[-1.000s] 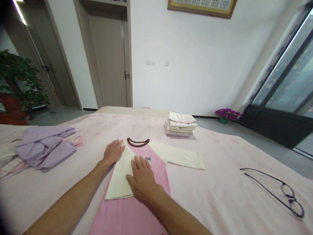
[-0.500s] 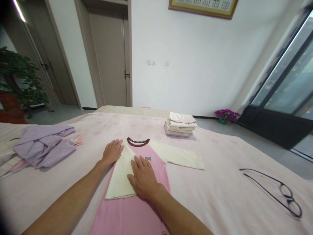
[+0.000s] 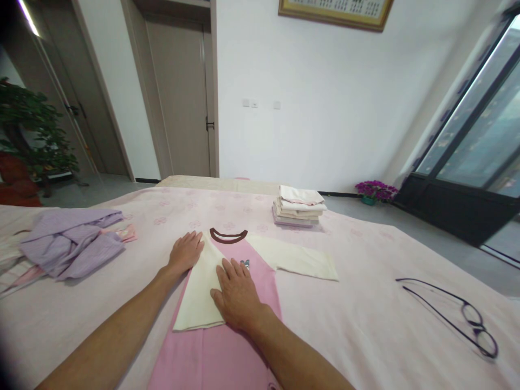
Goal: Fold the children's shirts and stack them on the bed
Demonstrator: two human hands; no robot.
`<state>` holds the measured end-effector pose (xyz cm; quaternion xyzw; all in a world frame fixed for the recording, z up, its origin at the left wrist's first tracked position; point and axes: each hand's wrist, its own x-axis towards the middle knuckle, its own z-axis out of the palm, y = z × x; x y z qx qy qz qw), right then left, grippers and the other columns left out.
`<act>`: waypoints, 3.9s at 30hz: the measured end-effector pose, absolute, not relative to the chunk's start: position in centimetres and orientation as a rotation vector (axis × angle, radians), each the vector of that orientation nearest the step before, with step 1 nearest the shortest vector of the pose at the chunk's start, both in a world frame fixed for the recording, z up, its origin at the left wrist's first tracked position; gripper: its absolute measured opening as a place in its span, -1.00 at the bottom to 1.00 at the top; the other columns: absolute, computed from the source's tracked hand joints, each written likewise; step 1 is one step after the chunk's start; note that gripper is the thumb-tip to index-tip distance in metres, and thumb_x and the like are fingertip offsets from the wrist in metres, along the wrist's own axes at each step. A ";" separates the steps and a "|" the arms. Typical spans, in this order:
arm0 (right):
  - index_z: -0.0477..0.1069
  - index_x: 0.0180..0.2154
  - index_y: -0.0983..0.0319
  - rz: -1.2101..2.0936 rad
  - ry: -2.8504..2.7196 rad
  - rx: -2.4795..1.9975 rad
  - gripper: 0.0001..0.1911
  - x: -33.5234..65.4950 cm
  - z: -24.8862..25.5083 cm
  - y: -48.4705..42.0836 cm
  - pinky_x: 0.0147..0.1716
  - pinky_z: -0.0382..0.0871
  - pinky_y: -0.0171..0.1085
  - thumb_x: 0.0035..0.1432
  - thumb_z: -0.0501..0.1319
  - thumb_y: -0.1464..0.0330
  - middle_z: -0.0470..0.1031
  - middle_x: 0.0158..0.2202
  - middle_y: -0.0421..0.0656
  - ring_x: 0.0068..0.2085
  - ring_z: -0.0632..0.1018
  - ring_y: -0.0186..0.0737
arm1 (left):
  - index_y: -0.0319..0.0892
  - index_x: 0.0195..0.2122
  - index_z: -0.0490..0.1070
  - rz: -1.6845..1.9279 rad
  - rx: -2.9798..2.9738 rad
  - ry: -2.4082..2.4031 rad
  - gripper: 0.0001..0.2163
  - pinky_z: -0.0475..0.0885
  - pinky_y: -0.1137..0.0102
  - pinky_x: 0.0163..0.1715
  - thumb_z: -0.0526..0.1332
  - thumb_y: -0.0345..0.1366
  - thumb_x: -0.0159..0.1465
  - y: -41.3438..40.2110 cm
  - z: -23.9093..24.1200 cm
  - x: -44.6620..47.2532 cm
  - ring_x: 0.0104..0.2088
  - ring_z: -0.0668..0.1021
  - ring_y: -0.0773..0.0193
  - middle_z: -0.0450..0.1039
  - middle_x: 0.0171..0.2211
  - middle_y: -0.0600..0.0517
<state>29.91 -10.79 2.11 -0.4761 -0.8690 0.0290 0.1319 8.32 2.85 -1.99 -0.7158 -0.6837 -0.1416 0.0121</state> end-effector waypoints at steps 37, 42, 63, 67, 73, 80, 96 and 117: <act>0.14 0.28 0.27 0.096 -2.519 -1.397 -0.44 29.8 2.3 -10.8 0.31 -0.05 0.05 0.35 -0.01 0.16 0.08 0.36 0.01 0.35 0.07 0.06 | -0.17 0.28 0.18 -0.437 -2.252 -2.130 -0.52 0.01 0.10 0.26 -0.12 -0.12 0.41 2.6 -1.7 8.1 0.31 0.18 0.01 0.12 0.33 -0.15; 0.14 0.28 0.25 0.107 -2.526 -1.406 -0.44 29.8 2.4 -10.8 0.31 -0.04 0.06 0.35 -0.01 0.16 0.08 0.36 -0.01 0.35 0.07 0.05 | -0.17 0.28 0.18 -0.444 -2.253 -2.133 -0.52 0.01 0.10 0.26 -0.12 -0.12 0.41 2.7 -1.8 8.0 0.31 0.18 0.00 0.12 0.33 -0.15; 0.14 0.28 0.24 0.092 -2.525 -1.396 -0.44 29.8 2.3 -10.7 0.30 -0.04 0.05 0.34 0.00 0.16 0.09 0.35 -0.01 0.34 0.09 0.04 | -0.16 0.26 0.21 -0.472 -2.245 -2.125 -0.54 0.01 0.12 0.25 -0.09 -0.13 0.40 2.7 -1.9 8.1 0.31 0.19 0.03 0.15 0.32 -0.14; 0.13 0.29 0.24 0.089 -2.534 -1.399 -0.44 29.8 2.3 -10.8 0.30 -0.04 0.06 0.35 0.00 0.16 0.08 0.36 0.00 0.35 0.07 0.03 | -0.17 0.25 0.23 -0.481 -2.241 -2.120 -0.55 0.03 0.12 0.25 -0.11 -0.15 0.42 2.7 -1.9 8.0 0.30 0.20 0.03 0.17 0.31 -0.14; 0.14 0.29 0.24 0.081 -2.531 -1.393 -0.45 29.9 2.2 -10.7 0.29 -0.03 0.07 0.35 -0.01 0.16 0.07 0.36 0.00 0.35 0.08 0.04 | -0.12 0.24 0.26 -0.498 -2.235 -2.116 -0.59 0.04 0.15 0.25 -0.11 -0.21 0.43 2.7 -1.9 7.8 0.29 0.22 0.10 0.21 0.30 -0.09; 0.15 0.28 0.25 0.080 -2.521 -1.400 -0.45 29.8 2.2 -10.8 0.30 -0.04 0.05 0.34 0.01 0.18 0.09 0.35 -0.01 0.34 0.09 0.05 | -0.16 0.23 0.28 -0.514 -2.237 -2.112 -0.58 0.07 0.14 0.24 -0.11 -0.23 0.43 2.7 -1.8 7.9 0.28 0.25 0.06 0.24 0.28 -0.11; 0.15 0.27 0.25 0.074 -2.519 -1.383 -0.46 29.7 2.3 -10.8 0.30 -0.04 0.05 0.35 -0.01 0.17 0.10 0.34 -0.01 0.34 0.10 0.05 | -0.12 0.12 0.38 -0.624 -2.343 -1.997 -0.62 0.18 0.34 0.20 -0.10 -0.27 0.41 1.6 -0.2 8.0 0.16 0.40 0.23 0.41 0.15 0.00; 0.07 0.32 0.29 0.143 -2.522 -1.443 -0.42 29.5 2.6 -11.6 0.31 -0.09 0.10 0.36 0.00 0.20 -0.08 0.39 0.10 0.38 0.01 0.08 | -0.20 0.31 0.11 -0.465 -2.321 -2.056 -0.49 -0.05 0.03 0.23 -0.11 -0.07 0.41 2.4 -2.1 8.0 0.33 0.12 -0.08 0.07 0.34 -0.24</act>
